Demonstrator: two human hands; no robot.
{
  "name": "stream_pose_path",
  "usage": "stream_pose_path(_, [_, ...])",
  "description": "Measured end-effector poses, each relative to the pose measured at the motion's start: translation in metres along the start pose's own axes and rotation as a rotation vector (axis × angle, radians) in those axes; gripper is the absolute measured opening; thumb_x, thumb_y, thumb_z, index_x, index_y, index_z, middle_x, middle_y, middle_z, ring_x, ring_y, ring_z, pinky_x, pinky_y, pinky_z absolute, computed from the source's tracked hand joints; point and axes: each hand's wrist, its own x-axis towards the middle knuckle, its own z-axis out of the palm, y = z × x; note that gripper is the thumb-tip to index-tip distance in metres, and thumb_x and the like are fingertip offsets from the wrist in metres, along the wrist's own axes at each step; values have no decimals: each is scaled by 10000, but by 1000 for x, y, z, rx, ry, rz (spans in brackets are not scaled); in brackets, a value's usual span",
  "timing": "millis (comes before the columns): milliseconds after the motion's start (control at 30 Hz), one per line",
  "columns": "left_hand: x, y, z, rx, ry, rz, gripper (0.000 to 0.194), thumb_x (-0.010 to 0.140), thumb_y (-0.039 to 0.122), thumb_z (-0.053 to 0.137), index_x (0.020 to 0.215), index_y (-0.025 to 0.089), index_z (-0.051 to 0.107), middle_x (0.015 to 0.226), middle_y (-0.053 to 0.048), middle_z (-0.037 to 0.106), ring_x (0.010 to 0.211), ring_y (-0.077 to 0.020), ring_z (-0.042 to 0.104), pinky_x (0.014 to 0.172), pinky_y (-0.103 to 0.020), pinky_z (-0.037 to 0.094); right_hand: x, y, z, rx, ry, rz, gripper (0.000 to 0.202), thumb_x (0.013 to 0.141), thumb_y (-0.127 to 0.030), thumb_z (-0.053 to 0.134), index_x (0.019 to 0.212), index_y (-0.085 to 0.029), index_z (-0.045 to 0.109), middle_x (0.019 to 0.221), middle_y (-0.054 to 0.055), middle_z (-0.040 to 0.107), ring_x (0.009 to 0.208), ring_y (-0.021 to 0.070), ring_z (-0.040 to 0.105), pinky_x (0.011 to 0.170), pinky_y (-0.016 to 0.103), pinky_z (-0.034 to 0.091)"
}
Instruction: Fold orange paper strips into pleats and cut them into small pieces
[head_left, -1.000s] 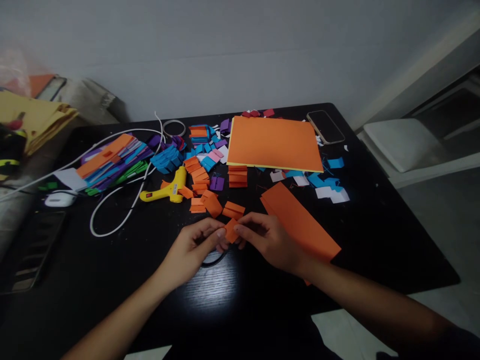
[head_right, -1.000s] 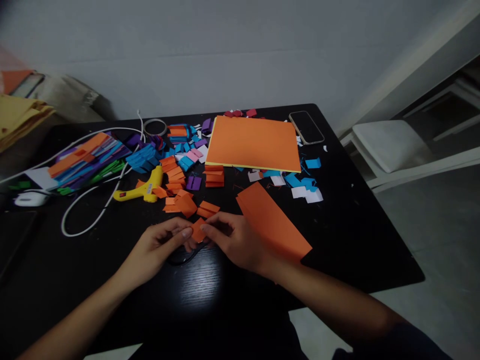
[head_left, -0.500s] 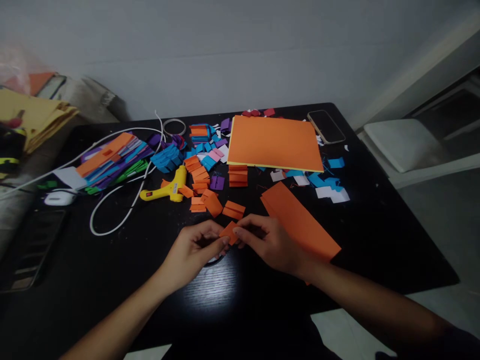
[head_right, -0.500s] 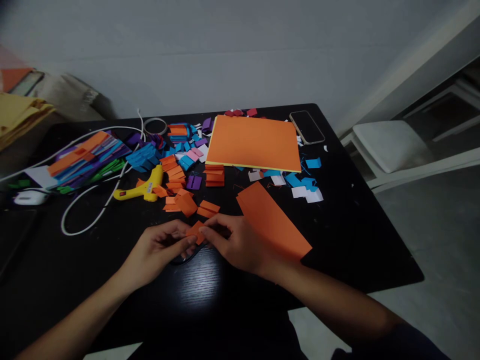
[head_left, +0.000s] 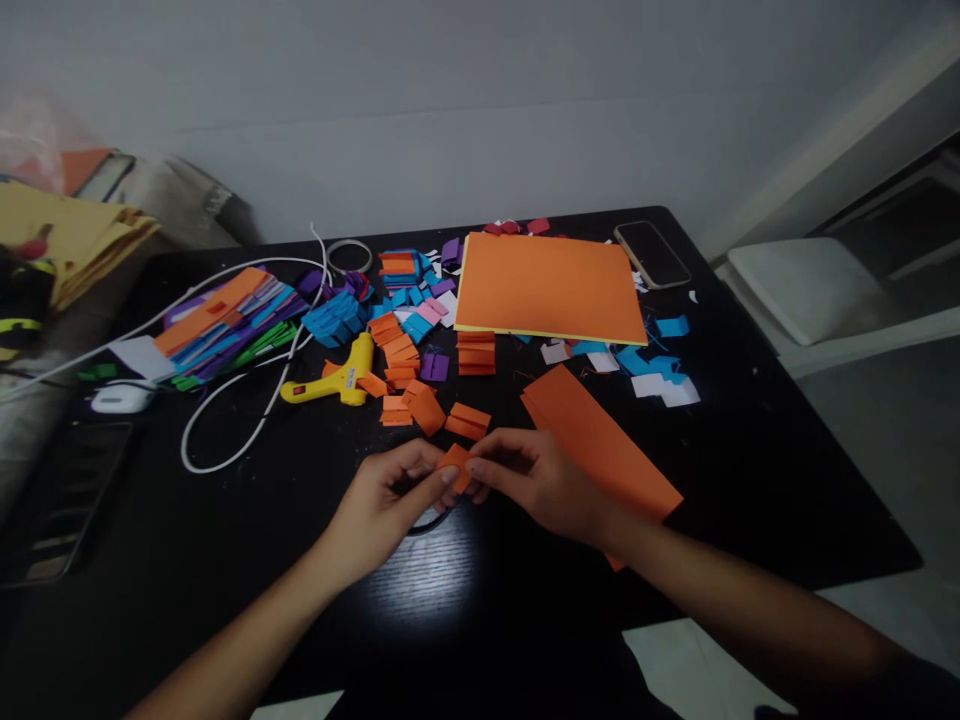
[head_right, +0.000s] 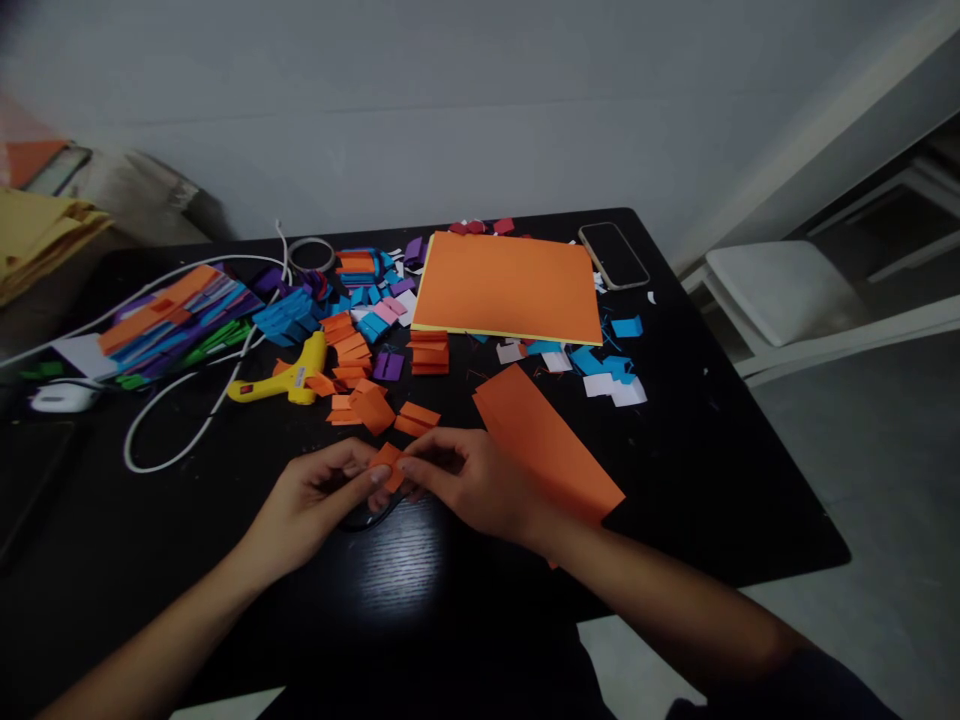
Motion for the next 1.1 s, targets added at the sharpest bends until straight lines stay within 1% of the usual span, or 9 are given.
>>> stream_pose_path(200, [2,2,2,-63,4,-23,186,943,316,777,842,160,769,724,-19,774,649,-115,698,627,-194,571,-5,-3,1,-180,65,-72,205,948,-383,762,928,-185,809,815,38,799,764,186,748,729,313,570])
stream_pose_path(433, [2,2,1,-45,-36,-27,193,938,317,784,847,148,766,746,-30,774,652,-105,672,617,-184,523,-5,-2,0,-249,40,-110,178,965,-356,744,964,-191,809,848,30,811,771,181,756,705,286,548])
stream_pose_path(567, [1,-1,1,-29,-39,-56,210,937,337,786,845,149,767,748,-38,771,656,-114,668,615,-196,515,-6,-3,0,-322,44,-143,179,959,-364,756,938,-194,807,837,24,802,757,174,734,677,275,521])
stream_pose_path(700, [-1,-4,3,14,-36,-61,234,939,360,773,845,145,767,725,-40,748,650,-128,656,599,-213,507,-6,-5,1,-359,73,-211,130,952,-300,735,895,-199,793,832,12,777,759,156,696,687,265,492])
stream_pose_path(767, [-1,-4,4,38,-27,-47,221,938,353,767,855,148,772,728,-37,743,650,-129,647,589,-213,490,-5,-5,1,-340,76,-207,145,956,-299,712,879,-194,775,807,9,751,744,153,675,682,268,480])
stream_pose_path(867, [0,-3,4,56,21,-23,201,916,342,776,849,153,758,695,-11,698,606,-112,588,552,-204,435,-3,-6,0,-307,38,-154,173,950,-322,691,849,-186,727,715,-19,654,649,132,591,611,260,430])
stream_pose_path(967, [1,-1,3,62,68,-12,212,897,351,782,831,160,717,662,16,632,581,-104,538,540,-203,413,-3,-8,-2,-329,-33,-128,197,920,-313,685,769,-189,660,656,-44,544,598,114,487,569,252,369])
stream_pose_path(1033, [1,1,2,61,50,-15,224,897,366,774,833,166,698,654,22,614,574,-105,524,535,-207,408,-3,-10,-2,-352,-86,-111,233,934,-328,666,748,-188,647,640,-46,515,596,114,461,565,253,352])
stream_pose_path(1100, [2,2,2,57,15,-18,235,906,380,762,841,169,685,645,28,600,559,-101,502,523,-205,388,-4,-12,-2,-372,-110,-100,267,960,-366,653,766,-184,671,647,-35,536,608,121,474,569,258,353])
